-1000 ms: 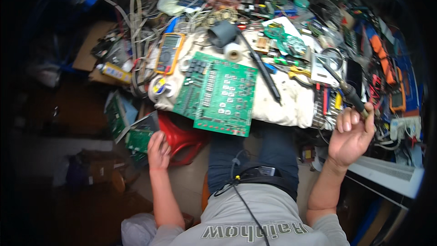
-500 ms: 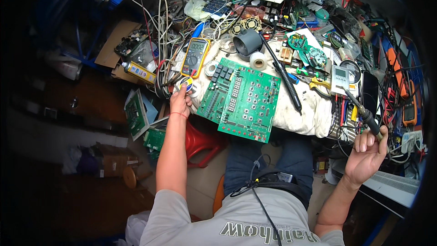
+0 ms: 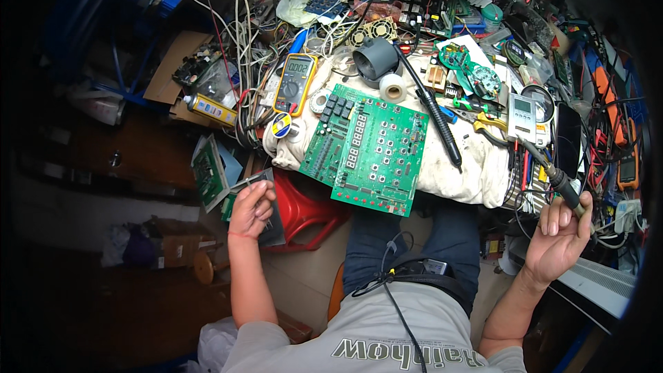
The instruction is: The person sits on the floor and uses a soldering iron to work on a green circuit board. They then use a multimeter to test points on the board and continue soldering components.
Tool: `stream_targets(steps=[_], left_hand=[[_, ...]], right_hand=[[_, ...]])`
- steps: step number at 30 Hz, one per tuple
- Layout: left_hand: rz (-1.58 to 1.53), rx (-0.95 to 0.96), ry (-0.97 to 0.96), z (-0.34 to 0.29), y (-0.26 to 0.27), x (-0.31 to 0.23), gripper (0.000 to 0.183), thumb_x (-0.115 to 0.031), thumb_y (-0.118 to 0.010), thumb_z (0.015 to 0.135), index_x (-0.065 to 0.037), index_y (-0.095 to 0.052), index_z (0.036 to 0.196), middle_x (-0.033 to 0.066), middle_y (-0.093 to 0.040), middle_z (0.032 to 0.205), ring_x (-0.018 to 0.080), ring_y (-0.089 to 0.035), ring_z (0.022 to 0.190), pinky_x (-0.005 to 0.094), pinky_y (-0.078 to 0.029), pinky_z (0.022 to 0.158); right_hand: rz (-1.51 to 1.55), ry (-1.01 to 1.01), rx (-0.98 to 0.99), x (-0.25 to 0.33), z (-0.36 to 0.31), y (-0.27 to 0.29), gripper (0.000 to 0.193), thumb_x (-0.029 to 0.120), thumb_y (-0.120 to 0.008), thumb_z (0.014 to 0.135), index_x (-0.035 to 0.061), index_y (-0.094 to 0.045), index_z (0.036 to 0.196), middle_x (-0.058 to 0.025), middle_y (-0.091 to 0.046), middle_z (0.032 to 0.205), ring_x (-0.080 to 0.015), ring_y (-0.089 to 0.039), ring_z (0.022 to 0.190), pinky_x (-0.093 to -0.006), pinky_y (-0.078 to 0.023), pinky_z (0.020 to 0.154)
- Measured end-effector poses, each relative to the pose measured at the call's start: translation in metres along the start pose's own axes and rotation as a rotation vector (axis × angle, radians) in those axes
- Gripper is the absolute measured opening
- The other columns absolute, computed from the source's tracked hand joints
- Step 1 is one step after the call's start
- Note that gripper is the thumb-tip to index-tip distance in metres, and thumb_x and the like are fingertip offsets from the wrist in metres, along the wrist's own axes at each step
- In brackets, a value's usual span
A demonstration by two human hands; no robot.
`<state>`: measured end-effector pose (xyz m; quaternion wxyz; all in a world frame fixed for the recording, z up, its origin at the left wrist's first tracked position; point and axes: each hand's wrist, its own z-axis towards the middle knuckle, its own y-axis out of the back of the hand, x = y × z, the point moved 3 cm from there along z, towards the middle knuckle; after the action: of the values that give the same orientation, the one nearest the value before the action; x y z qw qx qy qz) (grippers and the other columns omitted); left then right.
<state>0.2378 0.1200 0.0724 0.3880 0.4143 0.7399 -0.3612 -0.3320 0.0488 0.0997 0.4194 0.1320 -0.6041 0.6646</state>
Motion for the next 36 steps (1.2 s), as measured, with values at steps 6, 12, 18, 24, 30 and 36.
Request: stream_targets(steps=[6, 12, 18, 24, 30, 36], left_hand=[[0.131, -0.113, -0.118, -0.016, -0.005, -0.024, 0.023, -0.021, -0.064, 0.108, 0.000, -0.067, 0.117, 0.0023, -0.067, 0.081, 0.0024, -0.041, 0.050, 0.0191, -0.032, 0.045], [0.089, -0.350, -0.313, 0.073, 0.020, -0.074, 0.029, -0.024, -0.066, 0.106, -0.004, -0.066, 0.127, -0.0054, -0.052, 0.072, 0.0032, -0.039, 0.050, 0.0215, -0.030, 0.044], [0.096, -0.097, -0.328, 0.132, -0.047, -0.136, 0.035, -0.024, -0.064, 0.108, -0.004, -0.063, 0.137, -0.0068, -0.050, 0.071, 0.0024, -0.038, 0.050, 0.0203, -0.029, 0.046], [0.089, 0.179, -0.295, 0.086, -0.119, -0.144, 0.032, -0.021, -0.052, 0.113, -0.001, -0.059, 0.137, -0.0050, -0.049, 0.069, 0.0022, -0.039, 0.050, 0.0196, -0.031, 0.045], [-0.269, 0.340, -0.182, -0.017, -0.135, -0.096, 0.028, -0.022, -0.046, 0.115, -0.002, -0.063, 0.124, -0.0005, -0.057, 0.077, 0.0045, -0.042, 0.053, 0.0206, -0.035, 0.046], [-0.422, 0.225, -0.112, -0.081, -0.179, -0.009, 0.025, -0.023, -0.053, 0.114, -0.003, -0.065, 0.119, 0.0043, -0.052, 0.093, 0.0089, -0.048, 0.059, 0.0217, -0.037, 0.049]], right_hand=[[0.036, -0.037, 0.054, -0.009, 0.001, -0.015, 0.031, 0.030, -0.040, 0.115, 0.0059, -0.054, 0.129, -0.0015, -0.052, 0.083, -0.0091, -0.045, 0.063, -0.0238, -0.036, 0.057], [0.022, -0.015, 0.069, -0.004, -0.004, -0.015, 0.030, 0.029, -0.040, 0.115, 0.0055, -0.054, 0.127, -0.0021, -0.054, 0.084, -0.0087, -0.046, 0.061, -0.0237, -0.037, 0.055], [-0.003, 0.015, 0.043, 0.006, -0.011, -0.009, 0.030, 0.029, -0.039, 0.116, 0.0055, -0.054, 0.127, -0.0019, -0.054, 0.084, -0.0085, -0.046, 0.061, -0.0236, -0.037, 0.055], [0.017, 0.021, -0.005, 0.012, -0.014, -0.003, 0.030, 0.031, -0.037, 0.117, 0.0072, -0.052, 0.128, 0.0000, -0.053, 0.080, -0.0082, -0.046, 0.060, -0.0232, -0.038, 0.056], [0.060, 0.064, 0.101, 0.015, -0.012, -0.013, 0.022, 0.030, -0.051, 0.113, 0.0110, -0.045, 0.123, -0.0002, -0.054, 0.080, -0.0081, -0.047, 0.059, -0.0224, -0.038, 0.056], [0.008, -0.010, 0.291, 0.000, -0.032, -0.053, 0.023, 0.022, -0.062, 0.108, 0.0113, -0.050, 0.125, -0.0171, -0.069, 0.100, -0.0185, -0.062, 0.071, -0.0305, -0.055, 0.066]])
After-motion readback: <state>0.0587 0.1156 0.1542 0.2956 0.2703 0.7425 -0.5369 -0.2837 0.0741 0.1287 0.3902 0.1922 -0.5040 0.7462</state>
